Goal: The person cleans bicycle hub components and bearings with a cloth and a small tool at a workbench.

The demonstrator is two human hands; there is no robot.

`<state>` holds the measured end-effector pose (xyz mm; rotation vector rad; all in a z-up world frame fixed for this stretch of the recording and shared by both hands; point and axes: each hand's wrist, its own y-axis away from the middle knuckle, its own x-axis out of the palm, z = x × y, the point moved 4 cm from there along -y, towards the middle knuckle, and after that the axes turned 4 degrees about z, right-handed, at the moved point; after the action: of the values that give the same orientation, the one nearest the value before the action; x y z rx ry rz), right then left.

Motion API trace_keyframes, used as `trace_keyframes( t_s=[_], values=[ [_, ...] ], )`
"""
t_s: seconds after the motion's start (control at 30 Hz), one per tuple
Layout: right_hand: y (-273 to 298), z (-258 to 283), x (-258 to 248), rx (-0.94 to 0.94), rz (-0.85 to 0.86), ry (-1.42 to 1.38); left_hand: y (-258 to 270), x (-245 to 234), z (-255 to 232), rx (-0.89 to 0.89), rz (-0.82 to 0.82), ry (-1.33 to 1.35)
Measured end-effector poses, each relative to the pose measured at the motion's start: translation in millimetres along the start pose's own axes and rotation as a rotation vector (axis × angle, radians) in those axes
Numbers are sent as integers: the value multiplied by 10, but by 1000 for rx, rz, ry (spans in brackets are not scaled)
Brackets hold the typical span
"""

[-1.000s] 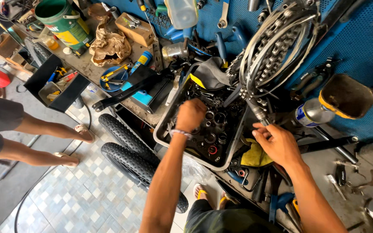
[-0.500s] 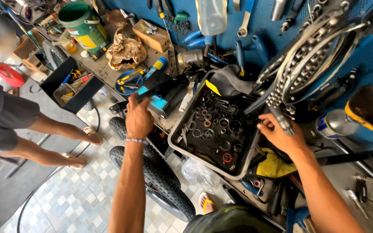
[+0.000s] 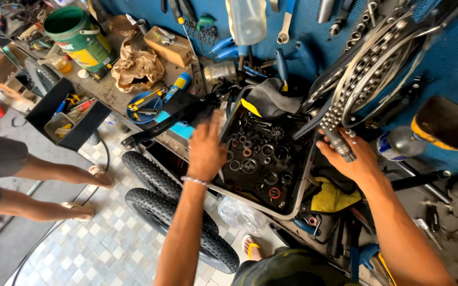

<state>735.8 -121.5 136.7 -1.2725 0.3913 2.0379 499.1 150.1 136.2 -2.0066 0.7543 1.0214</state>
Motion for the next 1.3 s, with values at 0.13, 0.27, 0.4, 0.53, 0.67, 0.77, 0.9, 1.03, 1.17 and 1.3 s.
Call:
trace_keyframes(
  t_s=[0.13, 0.27, 0.4, 0.53, 0.67, 0.77, 0.9, 1.03, 1.17, 1.3],
  values=[
    [383, -173, -130, -46, -75, 156, -61, 634, -681, 123, 230, 142],
    [734, -395, -193, 66, -32, 61, -92, 1121, -1117, 121, 339, 100],
    [924, -594, -204, 113, 78, -11, -44, 1418, -1205, -93, 376, 37],
    [978, -644, -103, -17, 199, 77, 4, 1632, -1284, -168, 403, -61],
    [960, -709, -18, -246, 216, 101, 73, 1778, -1333, -166, 287, -123],
    [910, -848, 132, -265, 138, 133, 143, 1786, -1356, -150, 173, -55],
    [886, -1156, 231, -261, -26, 35, 309, 1530, -1439, -98, 113, 175],
    [735, -1568, 276, 19, 25, -400, 556, 1010, -1595, -146, 4, 585],
    [739, -1496, 224, 297, 100, -1260, 875, 660, -1755, -354, -54, 883],
    [783, -1008, 63, 389, 192, -1654, 1119, 453, -1871, -291, -176, 904]
  ],
)
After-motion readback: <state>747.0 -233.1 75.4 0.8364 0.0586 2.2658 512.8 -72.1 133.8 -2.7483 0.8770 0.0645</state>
